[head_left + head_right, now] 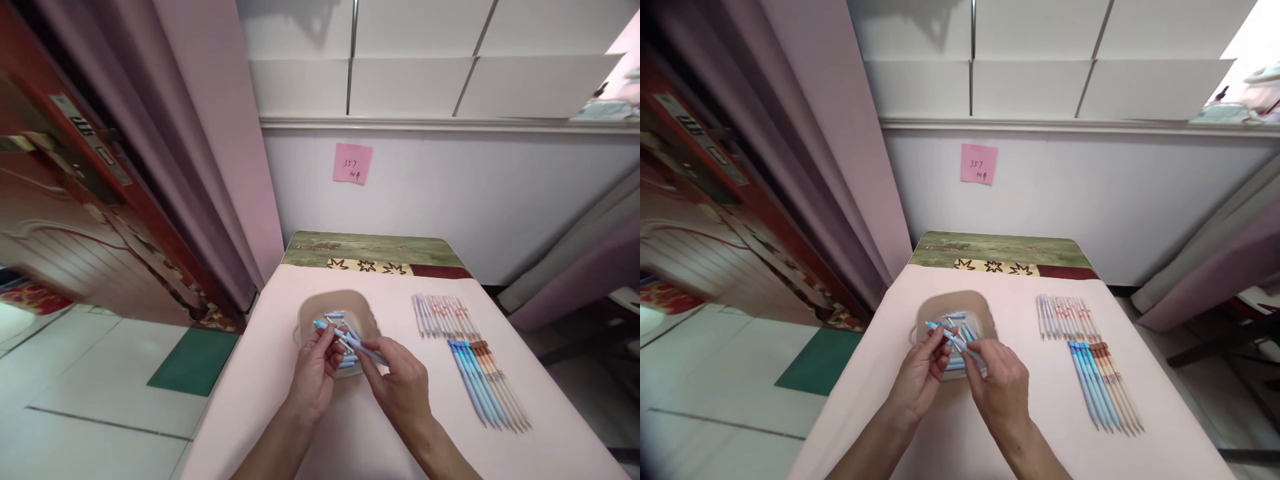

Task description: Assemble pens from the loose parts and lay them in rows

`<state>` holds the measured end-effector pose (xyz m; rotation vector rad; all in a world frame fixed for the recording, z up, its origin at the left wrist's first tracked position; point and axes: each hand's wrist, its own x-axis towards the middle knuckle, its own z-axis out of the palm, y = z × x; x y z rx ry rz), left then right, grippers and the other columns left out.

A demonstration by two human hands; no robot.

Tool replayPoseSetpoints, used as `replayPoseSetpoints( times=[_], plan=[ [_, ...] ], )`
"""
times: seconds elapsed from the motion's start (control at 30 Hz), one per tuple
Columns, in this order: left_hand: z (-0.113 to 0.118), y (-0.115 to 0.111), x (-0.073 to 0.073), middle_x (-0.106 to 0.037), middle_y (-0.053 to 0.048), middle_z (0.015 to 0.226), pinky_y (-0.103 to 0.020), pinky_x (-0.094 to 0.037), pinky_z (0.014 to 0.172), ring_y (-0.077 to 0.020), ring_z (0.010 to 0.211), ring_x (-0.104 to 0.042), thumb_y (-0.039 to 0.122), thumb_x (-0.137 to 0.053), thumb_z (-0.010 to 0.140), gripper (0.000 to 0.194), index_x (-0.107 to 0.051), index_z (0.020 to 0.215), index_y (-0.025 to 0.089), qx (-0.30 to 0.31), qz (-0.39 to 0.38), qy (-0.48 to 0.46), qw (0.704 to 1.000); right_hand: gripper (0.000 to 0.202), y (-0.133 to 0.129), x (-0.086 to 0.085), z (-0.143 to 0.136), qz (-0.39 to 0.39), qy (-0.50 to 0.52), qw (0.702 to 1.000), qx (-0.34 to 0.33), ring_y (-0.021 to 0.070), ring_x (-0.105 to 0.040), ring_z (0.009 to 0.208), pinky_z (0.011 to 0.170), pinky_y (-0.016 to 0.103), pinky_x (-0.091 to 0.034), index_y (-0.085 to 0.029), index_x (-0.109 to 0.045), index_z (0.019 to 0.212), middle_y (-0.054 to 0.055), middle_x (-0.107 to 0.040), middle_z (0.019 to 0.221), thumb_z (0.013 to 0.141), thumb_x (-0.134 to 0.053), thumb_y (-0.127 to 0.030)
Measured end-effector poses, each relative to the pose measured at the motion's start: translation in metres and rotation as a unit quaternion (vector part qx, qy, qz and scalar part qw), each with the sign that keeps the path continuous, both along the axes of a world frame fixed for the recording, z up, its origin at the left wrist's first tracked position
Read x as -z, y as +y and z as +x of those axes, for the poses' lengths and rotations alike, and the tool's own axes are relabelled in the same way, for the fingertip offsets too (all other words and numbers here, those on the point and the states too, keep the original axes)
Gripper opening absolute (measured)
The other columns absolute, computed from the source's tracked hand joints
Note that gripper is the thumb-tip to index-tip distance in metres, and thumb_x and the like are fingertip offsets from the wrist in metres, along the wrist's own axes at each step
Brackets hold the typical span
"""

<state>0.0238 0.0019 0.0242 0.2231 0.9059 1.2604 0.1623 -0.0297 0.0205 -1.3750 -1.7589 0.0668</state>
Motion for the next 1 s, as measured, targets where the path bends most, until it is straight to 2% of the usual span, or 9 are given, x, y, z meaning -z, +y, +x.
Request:
replayPoseSetpoints(
  times=[0.3,0.57,1.0],
  plan=[
    [-0.006,0.002,0.001,-0.070,-0.009,0.083,-0.011,-0.047,0.042,-0.0042,0.050,-0.056,0.010,-0.059,0.083,0.005,-0.064,0.085,0.008,-0.011,-0.009,0.004,1.000,0.010,-0.001,0.001,0.005,-0.012,-0.004,1.000,0.006,0.0167,-0.065,0.072,0.065,0.024,-0.045,-0.021,-0.062,0.086,0.004,-0.069,0.078,0.087,-0.056,-0.028],
    [0.001,-0.007,0.006,-0.068,-0.005,0.083,-0.011,-0.044,0.041,-0.0033,0.051,-0.053,0.021,-0.072,0.074,0.016,-0.064,0.084,0.010,0.026,0.021,0.005,0.999,0.007,0.000,0.004,-0.002,0.030,0.005,1.000,-0.003,0.0159,-0.064,0.070,0.065,0.025,-0.045,-0.020,-0.063,0.089,0.003,-0.070,0.078,0.087,-0.058,-0.024],
    [0.003,-0.009,0.003,-0.068,-0.005,0.084,-0.012,-0.040,0.041,-0.0024,0.049,-0.050,0.026,-0.072,0.074,0.018,-0.067,0.083,0.011,0.036,0.061,0.021,0.997,0.005,-0.002,0.004,-0.003,0.047,0.012,0.999,-0.002,0.0168,-0.065,0.071,0.067,0.026,-0.045,-0.020,-0.064,0.088,0.004,-0.071,0.079,0.085,-0.061,-0.023]
  ],
)
